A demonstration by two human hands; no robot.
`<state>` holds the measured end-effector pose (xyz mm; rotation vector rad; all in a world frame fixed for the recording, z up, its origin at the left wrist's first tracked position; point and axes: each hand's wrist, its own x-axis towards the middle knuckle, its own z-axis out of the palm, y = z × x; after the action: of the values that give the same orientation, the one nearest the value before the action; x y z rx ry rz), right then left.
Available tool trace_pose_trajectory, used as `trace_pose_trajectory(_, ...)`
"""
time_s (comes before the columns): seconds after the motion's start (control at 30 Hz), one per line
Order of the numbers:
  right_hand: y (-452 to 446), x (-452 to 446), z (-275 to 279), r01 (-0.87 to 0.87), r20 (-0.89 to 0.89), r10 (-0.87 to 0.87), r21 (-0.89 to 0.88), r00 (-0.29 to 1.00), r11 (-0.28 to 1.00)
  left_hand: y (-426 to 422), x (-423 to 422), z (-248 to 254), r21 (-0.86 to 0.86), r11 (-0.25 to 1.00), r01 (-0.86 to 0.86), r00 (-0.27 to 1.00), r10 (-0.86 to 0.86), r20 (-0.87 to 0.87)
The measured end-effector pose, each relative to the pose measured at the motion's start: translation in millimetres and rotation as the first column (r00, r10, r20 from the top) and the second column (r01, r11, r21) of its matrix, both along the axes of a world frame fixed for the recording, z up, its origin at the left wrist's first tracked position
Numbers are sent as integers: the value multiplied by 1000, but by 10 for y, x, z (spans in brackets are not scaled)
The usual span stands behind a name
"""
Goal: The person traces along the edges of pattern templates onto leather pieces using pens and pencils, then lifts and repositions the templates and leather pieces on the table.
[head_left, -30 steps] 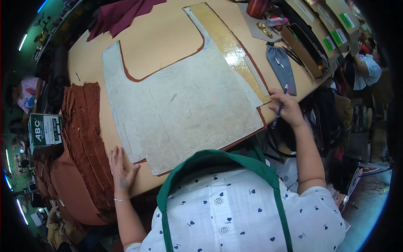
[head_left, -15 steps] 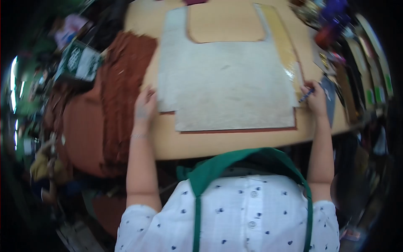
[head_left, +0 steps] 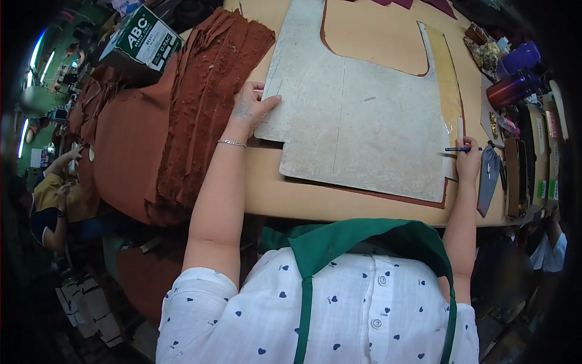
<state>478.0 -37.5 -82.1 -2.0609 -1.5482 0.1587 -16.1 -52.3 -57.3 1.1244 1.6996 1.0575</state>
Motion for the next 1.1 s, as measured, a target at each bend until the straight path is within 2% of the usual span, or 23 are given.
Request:
trace_pose_trajectory(0.03,15,19,-15,-18,9,18,1,1000,1000,-7,5,-23,-19,1000,7,1000,-7,-5)
trace_pose_trajectory(0.13,51,75,26,-24,-41,21,-84,999,996,-8,-16,-179,166,973,159,977,-130,-169)
trace_pose_trajectory(0.23,69,145,-17,-54,-64,50,-54,997,997,-57,25,-55,63,971,230,926,-198,-322)
trace_pose_trajectory(0.33,72,253,-113,-125,-149,122,-9,981,992,-85,101,61,8,977,211,814,-171,-555)
trace_pose_trajectory(0.43,43,283,-77,-162,-147,156,-30,977,986,-125,197,245,-79,983,164,755,-177,-631)
trace_pose_trajectory(0.53,30,293,-115,-181,-195,182,22,964,983,-123,149,138,17,975,222,743,-158,-651)
trace_pose_trajectory(0.63,-31,103,55,-99,-104,96,-28,990,995,-133,144,98,57,972,229,758,-141,-637)
trace_pose_trajectory(0.67,-18,139,-25,-94,-111,94,5,989,996,-149,163,140,21,974,227,785,-170,-596)
trace_pose_trajectory(0.77,-32,150,-106,-54,-232,68,66,970,996,-163,68,-137,301,910,285,832,-78,-549)
trace_pose_trajectory(0.8,-53,152,-122,-62,-298,113,175,948,983,-170,64,-141,308,909,279,847,-82,-526)
trace_pose_trajectory(0.83,-72,175,-114,-57,-334,117,184,935,981,-188,61,-149,313,909,274,860,-86,-502)
trace_pose_trajectory(0.9,-123,156,-91,-51,-404,126,192,906,980,-195,70,-136,262,925,276,854,-110,-509)
trace_pose_trajectory(1.03,-105,156,-106,-45,-157,68,144,985,989,-151,96,-40,65,961,269,761,-171,-626)
trace_pose_trajectory(1.1,-109,105,-69,-17,-158,35,115,987,993,-119,124,-3,-13,968,249,727,-196,-658)
